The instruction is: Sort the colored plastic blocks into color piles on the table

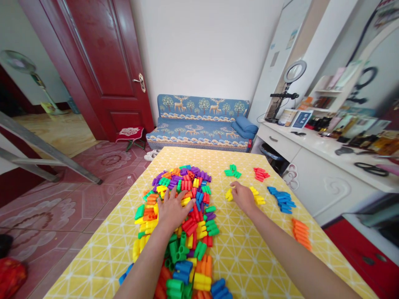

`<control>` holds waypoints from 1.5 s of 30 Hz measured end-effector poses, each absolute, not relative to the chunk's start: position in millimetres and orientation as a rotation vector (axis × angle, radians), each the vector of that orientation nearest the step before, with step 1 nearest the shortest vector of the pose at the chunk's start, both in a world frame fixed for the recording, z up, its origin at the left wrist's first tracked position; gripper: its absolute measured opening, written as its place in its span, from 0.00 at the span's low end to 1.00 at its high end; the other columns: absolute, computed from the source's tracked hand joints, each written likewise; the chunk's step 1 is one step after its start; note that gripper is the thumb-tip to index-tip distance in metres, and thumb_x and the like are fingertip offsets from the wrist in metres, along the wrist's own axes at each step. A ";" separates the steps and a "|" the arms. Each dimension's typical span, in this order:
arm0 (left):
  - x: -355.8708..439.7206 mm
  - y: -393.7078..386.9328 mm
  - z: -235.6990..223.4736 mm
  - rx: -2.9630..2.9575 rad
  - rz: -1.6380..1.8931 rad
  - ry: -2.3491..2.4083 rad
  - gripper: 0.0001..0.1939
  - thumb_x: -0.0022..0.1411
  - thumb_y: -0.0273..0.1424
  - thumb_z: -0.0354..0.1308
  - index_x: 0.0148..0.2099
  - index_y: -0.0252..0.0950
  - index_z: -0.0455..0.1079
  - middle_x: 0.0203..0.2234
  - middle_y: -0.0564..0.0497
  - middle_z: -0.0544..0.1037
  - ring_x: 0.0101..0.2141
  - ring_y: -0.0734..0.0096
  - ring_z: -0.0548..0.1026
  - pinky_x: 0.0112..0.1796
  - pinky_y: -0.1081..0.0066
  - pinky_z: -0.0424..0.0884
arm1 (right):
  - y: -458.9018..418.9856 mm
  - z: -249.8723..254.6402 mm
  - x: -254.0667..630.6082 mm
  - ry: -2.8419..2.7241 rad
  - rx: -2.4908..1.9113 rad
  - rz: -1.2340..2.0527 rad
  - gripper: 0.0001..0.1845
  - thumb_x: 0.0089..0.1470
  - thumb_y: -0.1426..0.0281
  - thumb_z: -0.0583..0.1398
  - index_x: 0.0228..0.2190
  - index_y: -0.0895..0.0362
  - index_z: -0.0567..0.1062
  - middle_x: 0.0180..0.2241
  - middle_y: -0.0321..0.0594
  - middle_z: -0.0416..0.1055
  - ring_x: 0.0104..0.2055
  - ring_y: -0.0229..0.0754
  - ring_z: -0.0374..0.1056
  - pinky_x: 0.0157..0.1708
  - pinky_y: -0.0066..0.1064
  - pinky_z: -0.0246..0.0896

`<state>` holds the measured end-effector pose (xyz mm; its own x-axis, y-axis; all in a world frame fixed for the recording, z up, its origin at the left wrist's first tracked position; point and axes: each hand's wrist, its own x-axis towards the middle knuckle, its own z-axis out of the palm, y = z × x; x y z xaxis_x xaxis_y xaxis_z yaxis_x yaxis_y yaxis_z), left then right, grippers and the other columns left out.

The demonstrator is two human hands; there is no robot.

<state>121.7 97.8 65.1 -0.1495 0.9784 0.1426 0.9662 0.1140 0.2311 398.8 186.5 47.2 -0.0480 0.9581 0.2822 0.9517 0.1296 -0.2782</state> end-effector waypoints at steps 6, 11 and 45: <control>122.7 98.2 68.0 1.980 0.396 2.310 0.31 0.60 0.57 0.43 0.60 0.53 0.64 0.64 0.47 0.59 0.63 0.45 0.53 0.57 0.39 0.50 | 172.5 52.0 436.5 -2.021 -1.869 -0.082 0.14 0.57 0.72 0.52 0.38 0.54 0.77 0.39 0.43 0.76 0.41 0.44 0.71 0.38 0.32 0.59; 122.2 97.6 67.5 1.995 0.404 2.305 0.32 0.60 0.58 0.42 0.60 0.52 0.64 0.64 0.47 0.59 0.63 0.45 0.53 0.57 0.39 0.50 | 158.7 42.8 428.9 -2.369 -1.437 -0.002 0.17 0.54 0.69 0.58 0.46 0.51 0.76 0.48 0.42 0.72 0.51 0.47 0.65 0.49 0.38 0.56; 124.4 95.2 72.3 1.997 0.376 2.328 0.31 0.60 0.56 0.43 0.60 0.52 0.64 0.64 0.48 0.59 0.63 0.45 0.54 0.57 0.41 0.51 | 128.5 8.6 301.4 -1.801 -1.291 0.575 0.28 0.48 0.73 0.60 0.53 0.49 0.70 0.52 0.42 0.68 0.56 0.50 0.62 0.57 0.46 0.56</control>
